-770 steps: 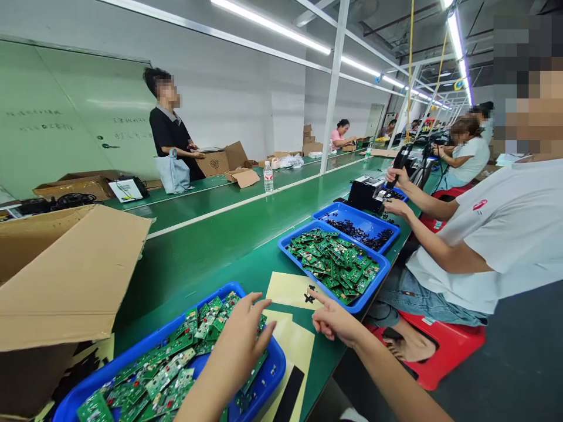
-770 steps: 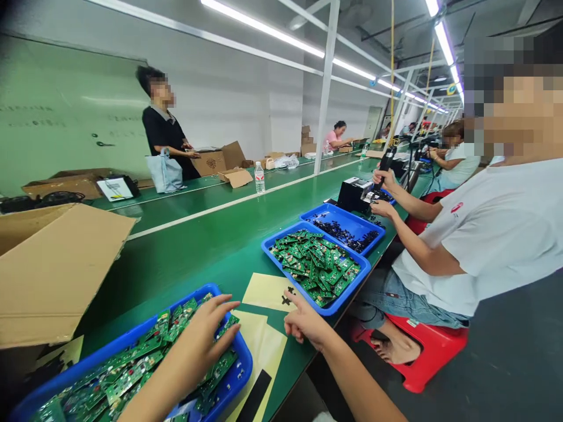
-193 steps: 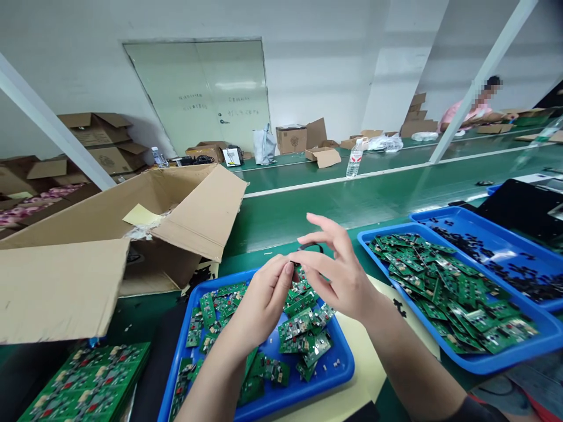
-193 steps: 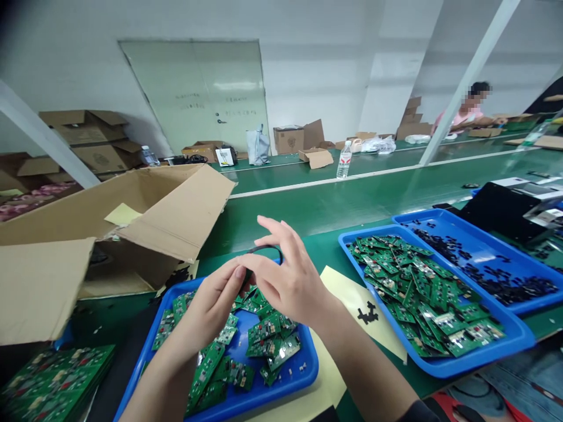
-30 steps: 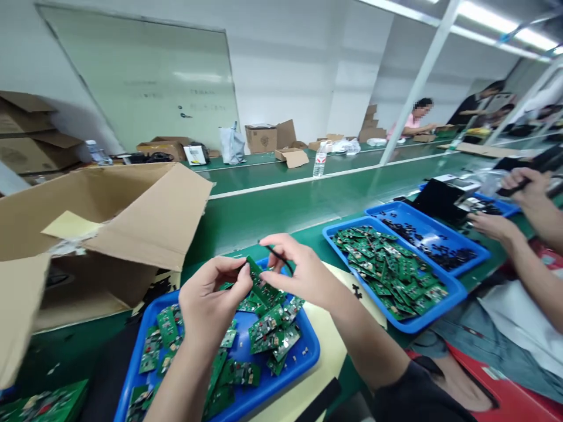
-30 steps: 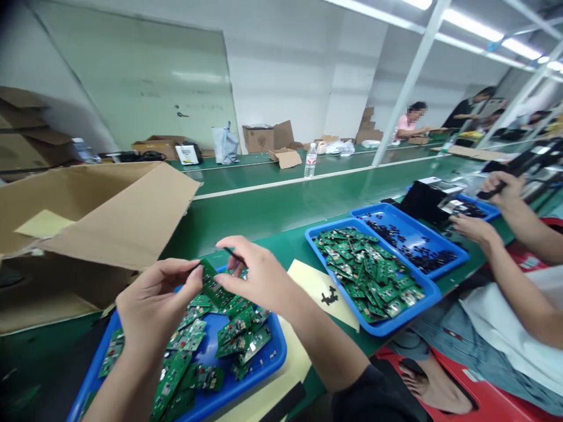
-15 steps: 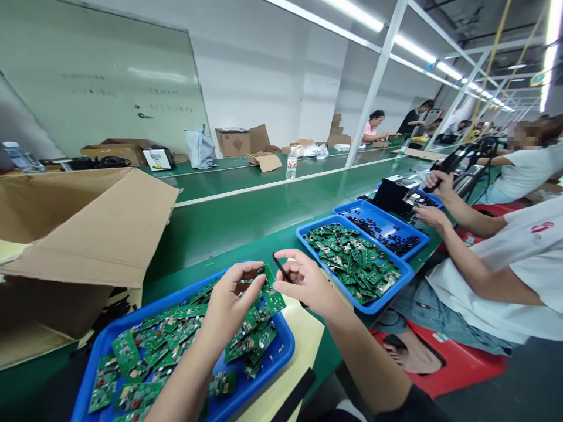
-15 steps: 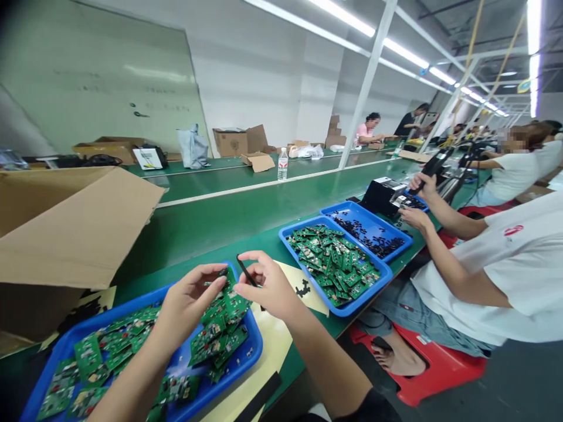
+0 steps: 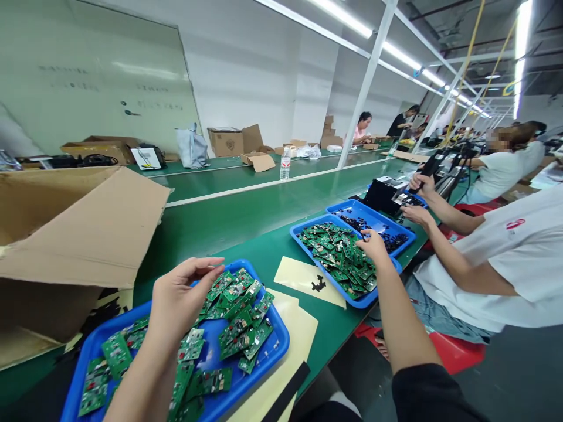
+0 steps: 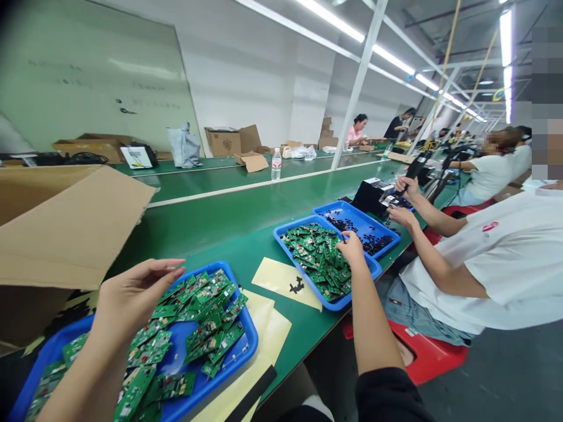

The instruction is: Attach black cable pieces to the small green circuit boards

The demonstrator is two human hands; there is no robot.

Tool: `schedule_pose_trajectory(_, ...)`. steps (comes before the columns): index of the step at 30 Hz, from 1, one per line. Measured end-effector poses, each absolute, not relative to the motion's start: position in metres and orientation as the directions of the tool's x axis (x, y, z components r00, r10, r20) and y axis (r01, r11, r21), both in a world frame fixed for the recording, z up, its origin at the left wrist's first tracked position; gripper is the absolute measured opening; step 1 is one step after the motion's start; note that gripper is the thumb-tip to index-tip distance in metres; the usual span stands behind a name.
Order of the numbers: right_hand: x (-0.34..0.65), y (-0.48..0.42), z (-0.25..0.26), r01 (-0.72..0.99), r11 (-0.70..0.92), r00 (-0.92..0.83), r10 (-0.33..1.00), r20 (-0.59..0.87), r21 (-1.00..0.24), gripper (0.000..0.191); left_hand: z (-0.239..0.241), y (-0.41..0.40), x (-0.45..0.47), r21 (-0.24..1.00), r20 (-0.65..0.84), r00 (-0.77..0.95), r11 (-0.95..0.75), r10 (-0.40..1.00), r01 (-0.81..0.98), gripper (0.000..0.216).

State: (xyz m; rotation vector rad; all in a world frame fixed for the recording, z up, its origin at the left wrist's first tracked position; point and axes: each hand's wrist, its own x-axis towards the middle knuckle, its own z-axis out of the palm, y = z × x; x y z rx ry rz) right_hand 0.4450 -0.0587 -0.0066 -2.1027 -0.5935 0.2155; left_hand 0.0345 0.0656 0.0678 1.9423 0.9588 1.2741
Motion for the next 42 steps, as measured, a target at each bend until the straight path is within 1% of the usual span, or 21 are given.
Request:
schedule_pose_trajectory(3, 0.449, -0.060, -0.008, 0.361, -0.498, 0.875, 0.473, 0.102, -0.788, 0.025, 0.066, 0.069, 0.031, 0.783, 0.499, 0.284, -0.566, 0.819, 0.258, 0.022)
schedule_pose_trajectory(5, 0.445, -0.063, -0.004, 0.390, -0.490, 0.877, 0.455, 0.153, -0.780, 0.020, 0.064, 0.071, 0.029, 0.736, 0.457, 0.347, -0.568, 0.819, 0.369, 0.023)
schedule_pose_trajectory(6, 0.441, -0.063, -0.001, 0.412, -0.470, 0.870, 0.457, 0.184, -0.781, 0.019, 0.062, 0.072, 0.029, 0.679, 0.390, 0.408, -0.557, 0.825, 0.478, 0.024)
schedule_pose_trajectory(7, 0.436, -0.064, 0.002, 0.437, -0.441, 0.855, 0.475, 0.209, -0.784, 0.019, 0.060, 0.073, 0.029, 0.594, 0.294, 0.468, -0.543, 0.833, 0.593, 0.026)
schedule_pose_trajectory(9, 0.423, -0.063, 0.010, 0.492, -0.352, 0.796, 0.552, 0.247, -0.797, 0.021, 0.054, 0.074, 0.031, 0.519, 0.173, 0.523, -0.528, 0.835, 0.672, 0.024)
schedule_pose_trajectory(13, 0.379, -0.052, 0.022, 0.575, -0.146, 0.594, 0.751, 0.289, -0.805, 0.028, 0.036, 0.071, 0.039, 0.424, -0.070, 0.602, -0.522, 0.796, 0.740, 0.005)
schedule_pose_trajectory(16, 0.339, -0.038, 0.029, 0.597, 0.012, 0.370, 0.883, 0.288, -0.802, 0.031, 0.023, 0.067, 0.046, 0.358, -0.203, 0.611, -0.523, 0.766, 0.774, 0.005)
schedule_pose_trajectory(17, 0.325, -0.032, 0.031, 0.593, 0.065, 0.292, 0.912, 0.289, -0.803, 0.031, 0.019, 0.066, 0.048, 0.342, -0.233, 0.608, -0.521, 0.759, 0.782, 0.009)
schedule_pose_trajectory(20, 0.285, -0.013, 0.041, 0.551, 0.212, 0.079, 0.949, 0.304, -0.807, 0.028, 0.012, 0.062, 0.053, 0.320, -0.287, 0.595, -0.510, 0.751, 0.798, 0.020)
schedule_pose_trajectory(23, 0.251, 0.008, 0.053, 0.516, 0.288, -0.021, 0.946, 0.324, -0.807, 0.026, 0.010, 0.061, 0.055, 0.360, -0.289, 0.607, -0.503, 0.741, 0.786, 0.021)
schedule_pose_trajectory(25, 0.234, 0.021, 0.060, 0.486, 0.334, -0.076, 0.937, 0.342, -0.808, 0.027, 0.013, 0.061, 0.053, 0.419, -0.265, 0.628, -0.500, 0.732, 0.758, 0.014)
schedule_pose_trajectory(27, 0.222, 0.032, 0.065, 0.434, 0.352, -0.103, 0.934, 0.343, -0.829, 0.028, 0.020, 0.063, 0.047, 0.497, -0.209, 0.646, -0.489, 0.735, 0.717, 0.010)
schedule_pose_trajectory(29, 0.216, 0.040, 0.066, 0.393, 0.342, -0.087, 0.938, 0.336, -0.854, 0.030, 0.031, 0.066, 0.039, 0.589, -0.122, 0.644, -0.467, 0.756, 0.660, 0.012)
schedule_pose_trajectory(30, 0.215, 0.043, 0.065, 0.381, 0.333, -0.070, 0.940, 0.333, -0.862, 0.032, 0.037, 0.067, 0.035, 0.638, -0.075, 0.632, -0.450, 0.771, 0.625, 0.010)
schedule_pose_trajectory(32, 0.215, 0.046, 0.063, 0.359, 0.330, -0.047, 0.940, 0.337, -0.873, 0.035, 0.047, 0.071, 0.026, 0.735, 0.011, 0.588, -0.405, 0.809, 0.544, 0.005)
schedule_pose_trajectory(36, 0.212, 0.049, 0.057, 0.279, 0.330, -0.005, 0.940, 0.342, -0.902, 0.040, 0.057, 0.075, 0.017, 0.894, 0.116, 0.450, -0.291, 0.886, 0.341, 0.020)
schedule_pose_trajectory(39, 0.204, 0.051, 0.054, 0.216, 0.315, 0.006, 0.946, 0.324, -0.924, 0.038, 0.059, 0.074, 0.017, 0.954, 0.141, 0.360, -0.224, 0.922, 0.201, 0.025)
schedule_pose_trajectory(42, 0.197, 0.055, 0.052, 0.167, 0.298, 0.001, 0.953, 0.302, -0.940, 0.041, 0.061, 0.071, 0.019, 0.974, 0.144, 0.329, -0.193, 0.933, 0.119, 0.024)
